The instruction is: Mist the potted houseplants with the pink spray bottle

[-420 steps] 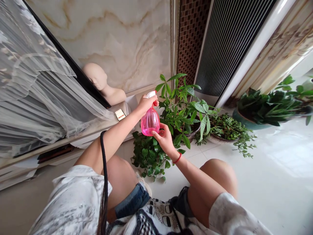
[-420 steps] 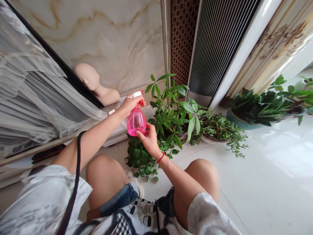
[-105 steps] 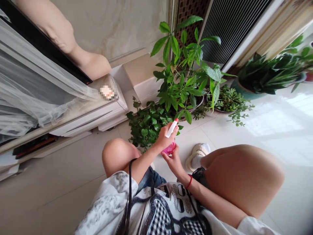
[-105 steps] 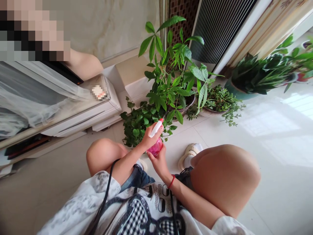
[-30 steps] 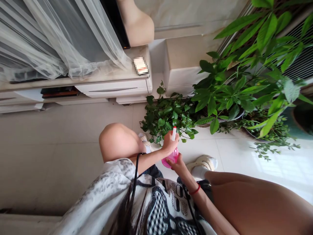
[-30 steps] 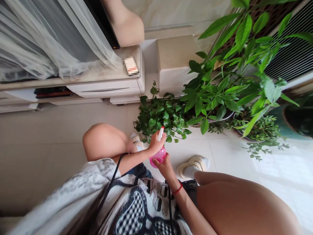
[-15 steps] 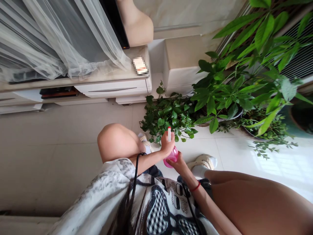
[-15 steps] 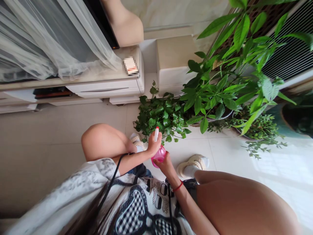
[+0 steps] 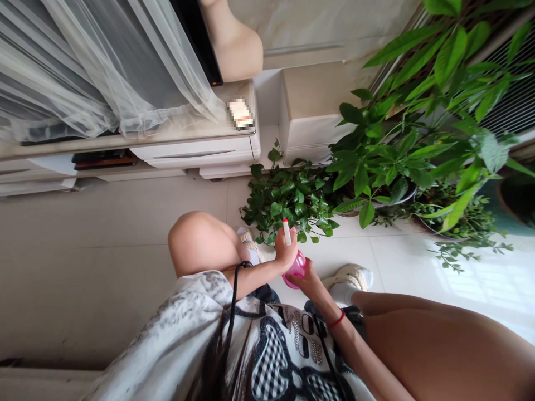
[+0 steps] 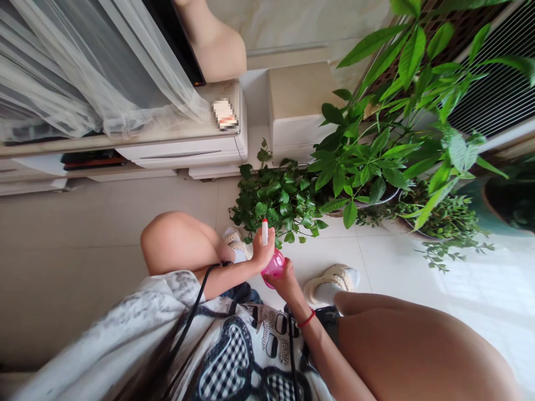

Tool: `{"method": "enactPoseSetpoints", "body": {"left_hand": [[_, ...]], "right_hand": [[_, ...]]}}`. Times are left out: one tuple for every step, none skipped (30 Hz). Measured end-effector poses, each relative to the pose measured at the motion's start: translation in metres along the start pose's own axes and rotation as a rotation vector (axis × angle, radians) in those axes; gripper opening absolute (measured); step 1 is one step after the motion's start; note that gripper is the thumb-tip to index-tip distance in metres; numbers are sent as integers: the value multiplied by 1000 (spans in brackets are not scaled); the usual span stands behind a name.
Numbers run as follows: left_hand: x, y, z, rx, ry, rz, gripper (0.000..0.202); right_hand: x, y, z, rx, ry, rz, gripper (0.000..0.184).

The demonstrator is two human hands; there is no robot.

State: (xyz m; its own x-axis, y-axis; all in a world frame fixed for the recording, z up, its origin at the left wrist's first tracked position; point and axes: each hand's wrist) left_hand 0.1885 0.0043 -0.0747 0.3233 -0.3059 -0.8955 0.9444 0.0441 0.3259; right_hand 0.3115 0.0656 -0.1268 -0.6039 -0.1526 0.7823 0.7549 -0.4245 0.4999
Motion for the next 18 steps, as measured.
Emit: {"method": "enactPoseSetpoints", "body": {"left_hand": [[0, 0, -1, -4, 3, -9, 21], [-1, -1, -1, -6, 5, -22, 20], [-1, -1, -2, -7, 5, -36, 19], [-2, -1, -2, -7, 5, -51, 17], [-2, -1, -2, -7, 5, -63, 16], [-3, -2, -2, -6, 4, -72, 16], [-4, -2, -2, -3, 5, -79, 16], [-5, -2, -2, 0, 7, -88, 17], [-7, -2, -2, 6, 10, -100, 19], [-8, -2, -2, 13, 15, -115, 21], [-10, -2, -1, 22, 20, -129, 22], [-12, -2, -1, 30, 24, -140, 23], [-14, -2, 0, 35, 27, -147, 22], [-15, -2, 0, 38, 27, -148, 21], [-17, -2, 0, 39, 24, -145, 19], [-18, -1, 0, 38, 22, -142, 18], [-18, -1, -1, 40, 20, -142, 18], [-18, -1, -1, 47, 21, -146, 19]], "right_hand": [[3, 0, 1, -5, -5, 8, 65], [5, 1, 2, -12, -7, 15, 64], [7, 1, 3, -17, -5, 20, 65], [9, 1, 3, -17, -1, 25, 66], [10, 1, 4, -12, 5, 28, 67], [10, 1, 4, -6, 12, 32, 68], [11, 2, 4, -2, 18, 37, 68], [12, 2, 4, -4, 20, 43, 68], [13, 2, 4, -9, 18, 48, 69], [14, 3, 4, -16, 13, 55, 69], [15, 3, 3, -24, 6, 62, 70], [16, 3, 3, -31, 2, 69, 71], [17, 4, 2, -35, 3, 74, 72], [17, 4, 2, -38, 9, 77, 73], [17, 4, 1, -40, 17, 75, 75], [17, 4, 1, -42, 25, 74, 76], [17, 4, 0, -45, 31, 75, 77], [15, 4, 0, -49, 32, 83, 76]]}}
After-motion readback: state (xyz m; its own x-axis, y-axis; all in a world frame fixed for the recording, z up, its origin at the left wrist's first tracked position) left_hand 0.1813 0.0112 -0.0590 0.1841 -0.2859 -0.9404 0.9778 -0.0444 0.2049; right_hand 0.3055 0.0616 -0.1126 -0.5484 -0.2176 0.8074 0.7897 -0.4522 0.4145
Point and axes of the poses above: each hand's wrist, its own y-axis away from the middle knuckle, its own z-axis out of the back of the hand, x = y × z, and after that the axes turned 4 degrees about y, right-handed
